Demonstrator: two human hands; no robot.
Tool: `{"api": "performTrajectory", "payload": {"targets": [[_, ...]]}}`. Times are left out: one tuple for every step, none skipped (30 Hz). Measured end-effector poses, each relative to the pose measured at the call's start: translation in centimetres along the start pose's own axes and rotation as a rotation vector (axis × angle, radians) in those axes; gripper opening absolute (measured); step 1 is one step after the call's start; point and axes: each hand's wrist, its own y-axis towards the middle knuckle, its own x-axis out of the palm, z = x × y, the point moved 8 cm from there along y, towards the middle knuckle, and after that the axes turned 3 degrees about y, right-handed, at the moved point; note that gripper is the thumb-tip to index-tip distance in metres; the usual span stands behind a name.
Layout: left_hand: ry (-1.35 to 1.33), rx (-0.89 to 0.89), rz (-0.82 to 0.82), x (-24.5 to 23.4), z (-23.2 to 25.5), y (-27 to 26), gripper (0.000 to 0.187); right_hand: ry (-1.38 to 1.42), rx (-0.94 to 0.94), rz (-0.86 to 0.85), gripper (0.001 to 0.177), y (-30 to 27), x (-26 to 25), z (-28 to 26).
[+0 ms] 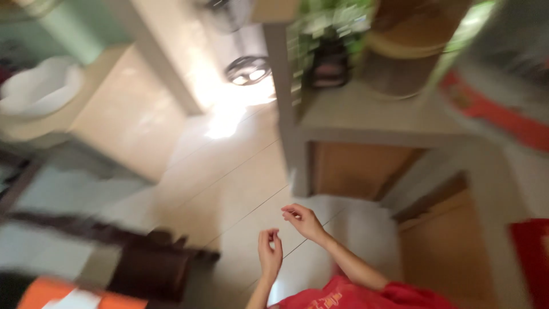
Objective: Placing coasters, glasses, napkins, and silverware on a dining table.
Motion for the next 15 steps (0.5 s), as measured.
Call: {"api": "performTrajectory", "payload": {"targets": [[-0.018,0.013,-0.023,3.8,1.3,1.7,0.009,-0.012,-0.003,0.03,0.022,0.4,-4.2,0.8],[-0.129,0.055,-0.091,7.9,3.0,3.2,0.01,0.015,-0.016,0.103,0.022,0.7,-8.7,1.5],[-0.229,0.099,-0.156,11.2,4.5,5.1,0.012,0.053,-0.036,0.172,0.021,1.2,-12.3,2.1],[-0.237,0.114,-0.176,13.9,6.7,6.2,0.012,0.052,-0.044,0.198,0.021,1.3,-15.3,1.1],[-0.247,0.131,-0.225,16.9,9.0,7.6,0.011,0.04,-0.076,0.274,0.021,1.4,-18.8,-0.3],[-0.256,0.148,-0.273,19.7,11.3,8.9,0.01,0.028,-0.107,0.349,0.021,1.4,-22.1,-1.8],[-0.27,0.159,-0.289,21.6,13.3,9.6,0.01,0.018,-0.114,0.37,0.021,1.1,-24.5,-2.7],[-0.303,0.158,-0.355,23.7,15.2,10.1,0.011,-0.03,-0.138,0.439,0.021,0.7,-27.1,-3.8],[-0.337,0.159,-0.416,25.8,17.0,11.1,0.012,-0.08,-0.166,0.503,0.02,0.7,-29.5,-5.0],[-0.352,0.173,-0.425,27.4,18.1,12.0,0.012,-0.092,-0.177,0.519,0.02,1.0,-31.2,-5.2],[-0.386,0.153,-0.481,29.4,19.1,13.0,0.015,-0.091,-0.18,0.547,0.02,1.5,-33.0,-5.4],[-0.419,0.134,-0.537,31.3,20.0,14.0,0.018,-0.089,-0.183,0.576,0.02,2.1,-34.7,-5.5],[-0.433,0.145,-0.538,32.5,20.9,15.4,0.018,-0.102,-0.194,0.582,0.02,3.1,-36.4,-5.6],[-0.456,0.147,-0.553,33.7,21.7,16.8,0.021,-0.104,-0.199,0.606,0.02,4.2,-38.2,-5.5],[-0.475,0.142,-0.566,34.7,22.2,17.9,0.025,-0.103,-0.196,0.626,0.02,5.2,-39.6,-5.3]]}}
